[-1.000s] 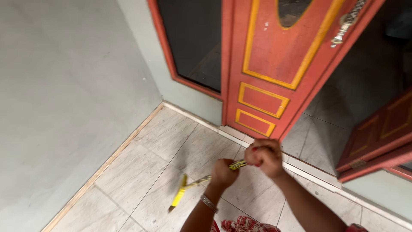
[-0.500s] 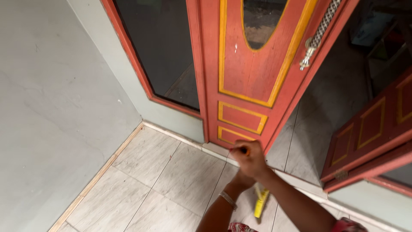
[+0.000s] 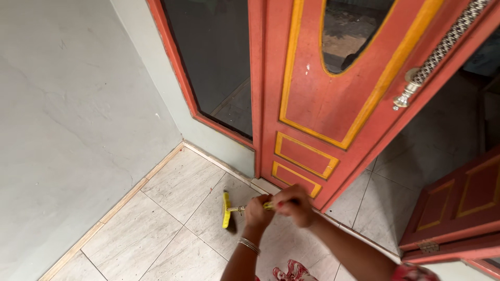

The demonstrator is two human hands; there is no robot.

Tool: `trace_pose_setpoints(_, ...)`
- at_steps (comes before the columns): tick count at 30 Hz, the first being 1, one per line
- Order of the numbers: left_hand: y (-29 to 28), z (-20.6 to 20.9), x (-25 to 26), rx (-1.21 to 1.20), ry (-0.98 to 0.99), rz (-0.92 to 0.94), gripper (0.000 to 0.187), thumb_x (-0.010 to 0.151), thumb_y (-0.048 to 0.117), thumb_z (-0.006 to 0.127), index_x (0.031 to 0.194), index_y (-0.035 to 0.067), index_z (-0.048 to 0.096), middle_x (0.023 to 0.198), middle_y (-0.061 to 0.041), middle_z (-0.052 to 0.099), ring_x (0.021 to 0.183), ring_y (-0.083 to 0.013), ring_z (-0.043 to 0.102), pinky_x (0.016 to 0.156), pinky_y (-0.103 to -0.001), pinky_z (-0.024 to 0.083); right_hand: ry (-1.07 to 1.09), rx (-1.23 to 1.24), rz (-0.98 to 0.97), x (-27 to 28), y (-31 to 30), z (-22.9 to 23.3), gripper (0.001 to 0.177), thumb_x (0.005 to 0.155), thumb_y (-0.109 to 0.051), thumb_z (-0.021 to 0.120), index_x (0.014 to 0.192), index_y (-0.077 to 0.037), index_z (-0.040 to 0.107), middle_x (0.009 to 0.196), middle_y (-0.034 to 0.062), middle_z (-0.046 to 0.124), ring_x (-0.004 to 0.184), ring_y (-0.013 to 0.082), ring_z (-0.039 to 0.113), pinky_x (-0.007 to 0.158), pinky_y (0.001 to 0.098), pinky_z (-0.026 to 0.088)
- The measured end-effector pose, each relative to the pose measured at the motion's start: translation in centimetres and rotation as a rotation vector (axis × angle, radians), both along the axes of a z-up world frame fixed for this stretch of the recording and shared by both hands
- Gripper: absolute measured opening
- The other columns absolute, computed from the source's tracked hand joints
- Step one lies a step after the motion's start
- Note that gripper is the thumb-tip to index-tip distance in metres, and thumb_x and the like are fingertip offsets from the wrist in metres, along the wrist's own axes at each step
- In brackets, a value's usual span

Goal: The person attempts to reattach the blade of a yellow squeegee to its black handle by pressing and twisting the parts together while moving from an outdoor patio to a mat on a bedroom floor.

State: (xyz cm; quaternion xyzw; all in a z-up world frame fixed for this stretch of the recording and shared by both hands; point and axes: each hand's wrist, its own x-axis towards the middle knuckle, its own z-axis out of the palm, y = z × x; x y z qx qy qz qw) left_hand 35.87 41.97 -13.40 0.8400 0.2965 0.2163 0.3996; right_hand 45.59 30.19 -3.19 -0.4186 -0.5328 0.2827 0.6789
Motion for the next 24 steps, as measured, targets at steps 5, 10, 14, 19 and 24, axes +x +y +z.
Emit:
trace_pose_setpoints(5, -2.3, 6.8, 2.3, 0.084, -0.14, -0.017, 0.019, 0.087, 0.029, 0.069, 0.083, 0.013, 0.077, 0.068, -0.015, 0.069, 0.06, -0.0381, 0.067, 0.055, -0.046, 0.052, 0.28, 0.106, 0.15, 3.0, -2.0, 9.5, 0.021, 0.085, 0.003, 0.048, 0.066, -0.002, 0.039, 0.054, 0.0058, 0.039, 0.048, 0.0146, 0.036, 0.049, 0.035, 0.033)
trace_pose_setpoints(10, -3.1, 3.2, 3.1, 0.068, -0.334, -0.155, 0.014, 0.085, 0.019, 0.073, 0.091, 0.007, 0.068, 0.079, -0.02, 0.066, 0.072, -0.0399, 0.066, 0.062, -0.044, 0.052, 0.12, -0.044, -0.09, 0.4, -0.8, 14.9, 0.024, 0.08, 0.005, 0.055, 0.061, 0.0, 0.042, 0.049, 0.0047, 0.041, 0.041, 0.0145, 0.035, 0.041, 0.0339, 0.031)
trace_pose_setpoints(14, -0.6, -6.5, 2.4, 0.133, -0.61, -0.125, 0.031, 0.089, 0.021, 0.075, 0.107, 0.003, 0.057, 0.099, -0.021, 0.063, 0.089, -0.0377, 0.065, 0.075, -0.045, 0.052, -0.296, 0.002, -0.176, -2.6, 5.4, 10.0, 0.018, 0.078, -0.001, 0.063, 0.067, 0.001, 0.05, 0.055, 0.0019, 0.043, 0.045, 0.0136, 0.041, 0.045, 0.0305, 0.034)
trace_pose_setpoints(19, 5.7, -15.9, -4.7, 0.176, -0.21, -0.138, 0.033, 0.083, 0.021, 0.071, 0.111, 0.005, 0.063, 0.103, -0.02, 0.066, 0.099, -0.0358, 0.065, 0.084, -0.047, 0.052, -0.135, -0.028, 0.074, -8.9, 12.5, 0.2, 0.027, 0.078, -0.012, 0.062, 0.053, -0.009, 0.051, 0.045, 0.0055, 0.051, 0.037, 0.0104, 0.044, 0.037, 0.0265, 0.037)
trace_pose_setpoints(24, 12.0, -13.7, -15.6, -0.193, -0.178, 0.05, 0.022, 0.091, 0.028, 0.063, 0.089, 0.007, 0.072, 0.082, -0.01, 0.077, 0.072, -0.0235, 0.077, 0.059, -0.036, 0.061, -0.045, 0.219, 0.146, -14.1, 15.5, -2.5, 0.022, 0.086, -0.011, 0.063, 0.069, -0.003, 0.052, 0.061, 0.01, 0.057, 0.053, 0.0187, 0.056, 0.054, 0.0336, 0.048)
